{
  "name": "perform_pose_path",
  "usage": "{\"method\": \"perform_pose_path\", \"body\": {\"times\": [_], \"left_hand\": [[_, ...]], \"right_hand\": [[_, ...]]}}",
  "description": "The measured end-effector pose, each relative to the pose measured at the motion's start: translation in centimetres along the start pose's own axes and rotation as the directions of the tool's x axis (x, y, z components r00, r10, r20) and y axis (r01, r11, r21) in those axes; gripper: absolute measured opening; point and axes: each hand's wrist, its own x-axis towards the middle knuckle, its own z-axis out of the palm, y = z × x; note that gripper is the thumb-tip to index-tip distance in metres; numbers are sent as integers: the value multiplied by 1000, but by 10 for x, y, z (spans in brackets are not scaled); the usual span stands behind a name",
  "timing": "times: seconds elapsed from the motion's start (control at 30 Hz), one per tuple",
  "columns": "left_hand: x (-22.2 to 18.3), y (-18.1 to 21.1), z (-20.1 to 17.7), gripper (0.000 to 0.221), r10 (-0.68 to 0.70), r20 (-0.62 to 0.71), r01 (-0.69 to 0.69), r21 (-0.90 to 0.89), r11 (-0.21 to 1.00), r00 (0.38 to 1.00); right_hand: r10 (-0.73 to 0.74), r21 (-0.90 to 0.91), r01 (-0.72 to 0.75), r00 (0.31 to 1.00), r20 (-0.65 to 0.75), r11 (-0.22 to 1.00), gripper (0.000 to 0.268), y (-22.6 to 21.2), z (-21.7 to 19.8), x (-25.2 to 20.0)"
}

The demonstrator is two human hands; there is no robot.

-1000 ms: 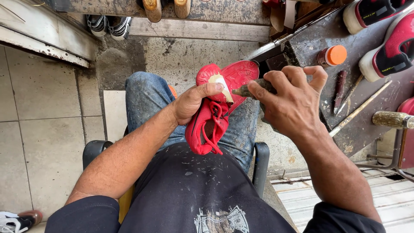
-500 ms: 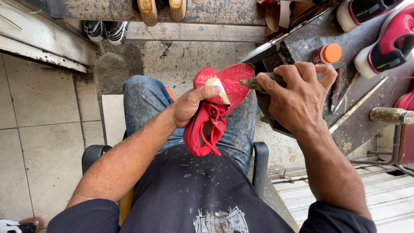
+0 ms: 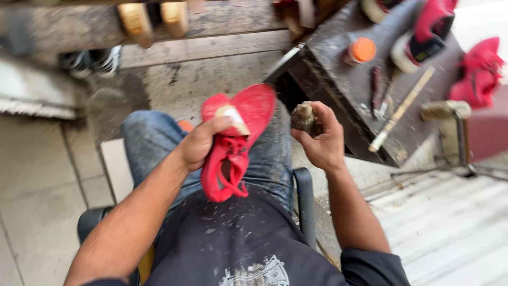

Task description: Applying adhesive to the sole of a red sneaker using a wooden applicator stick

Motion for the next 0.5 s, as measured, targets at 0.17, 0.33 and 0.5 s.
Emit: {"method": "perform_pose_path", "body": {"times": [0.17, 0.33, 0.5], "left_hand": [[2, -13, -35, 26, -30, -69, 36, 90, 995, 997], [12, -4, -18, 35, -49, -40, 52, 81, 995, 998], [14, -15, -27, 46, -128, -99, 129, 4, 992, 987]], "right_hand": [[458, 389, -358, 865, -203, 849, 72, 44, -28, 12], [357, 67, -363, 839, -410, 929, 65, 99, -59, 67], [397, -63, -459, 823, -405, 886, 60, 123, -47, 78]]}}
